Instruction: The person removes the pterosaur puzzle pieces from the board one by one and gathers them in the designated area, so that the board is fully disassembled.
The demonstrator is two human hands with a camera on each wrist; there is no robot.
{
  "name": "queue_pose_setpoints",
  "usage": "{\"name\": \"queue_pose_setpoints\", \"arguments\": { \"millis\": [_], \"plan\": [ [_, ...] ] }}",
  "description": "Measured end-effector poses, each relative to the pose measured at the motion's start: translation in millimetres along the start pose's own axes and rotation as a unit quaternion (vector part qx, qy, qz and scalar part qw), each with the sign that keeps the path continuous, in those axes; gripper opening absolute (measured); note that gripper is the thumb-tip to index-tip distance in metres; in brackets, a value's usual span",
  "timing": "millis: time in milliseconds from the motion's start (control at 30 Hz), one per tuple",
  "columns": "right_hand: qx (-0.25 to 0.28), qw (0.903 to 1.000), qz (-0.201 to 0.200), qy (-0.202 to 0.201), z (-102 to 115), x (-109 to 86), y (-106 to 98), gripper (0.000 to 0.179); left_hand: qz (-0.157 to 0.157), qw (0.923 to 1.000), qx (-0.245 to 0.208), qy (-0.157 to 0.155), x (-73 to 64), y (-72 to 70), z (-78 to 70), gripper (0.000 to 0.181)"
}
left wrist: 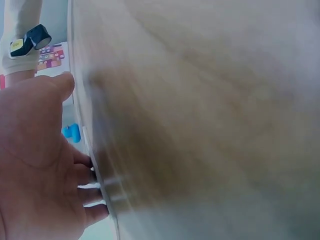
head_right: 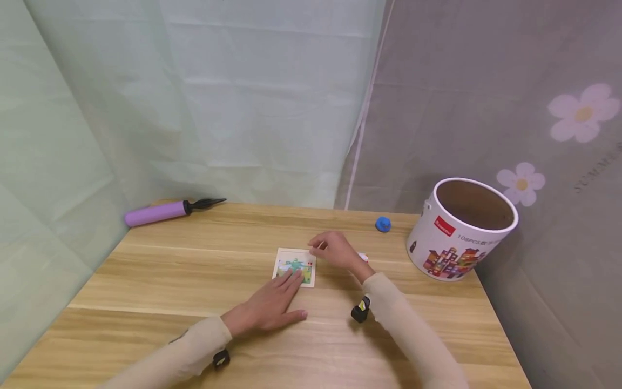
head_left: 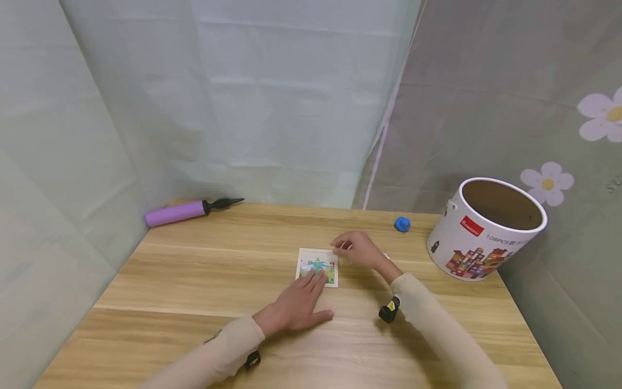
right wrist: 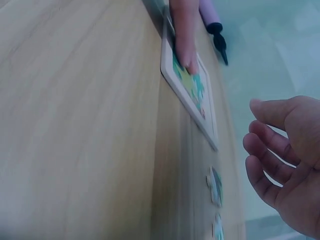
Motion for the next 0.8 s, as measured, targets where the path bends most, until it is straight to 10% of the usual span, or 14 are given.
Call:
{"name": "queue_pose_setpoints", "arguments": {
  "millis": [800],
  "plan": [
    [-0.004,0.997,0.07,-0.03,20.5,29.7,47.1,0.015,0.015,0.999,0.021,0.035,0.6,-6.9,2.4,0.082]
  ]
}}
Point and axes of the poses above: each hand's wrist, its own x-axis towards the middle knuckle, its own y-axis out of the palm, z = x × y, the point moved 2 cm from there along x, towards the middle knuckle, and after that the axes turned 1 degree about y, right-handed, at the moved point
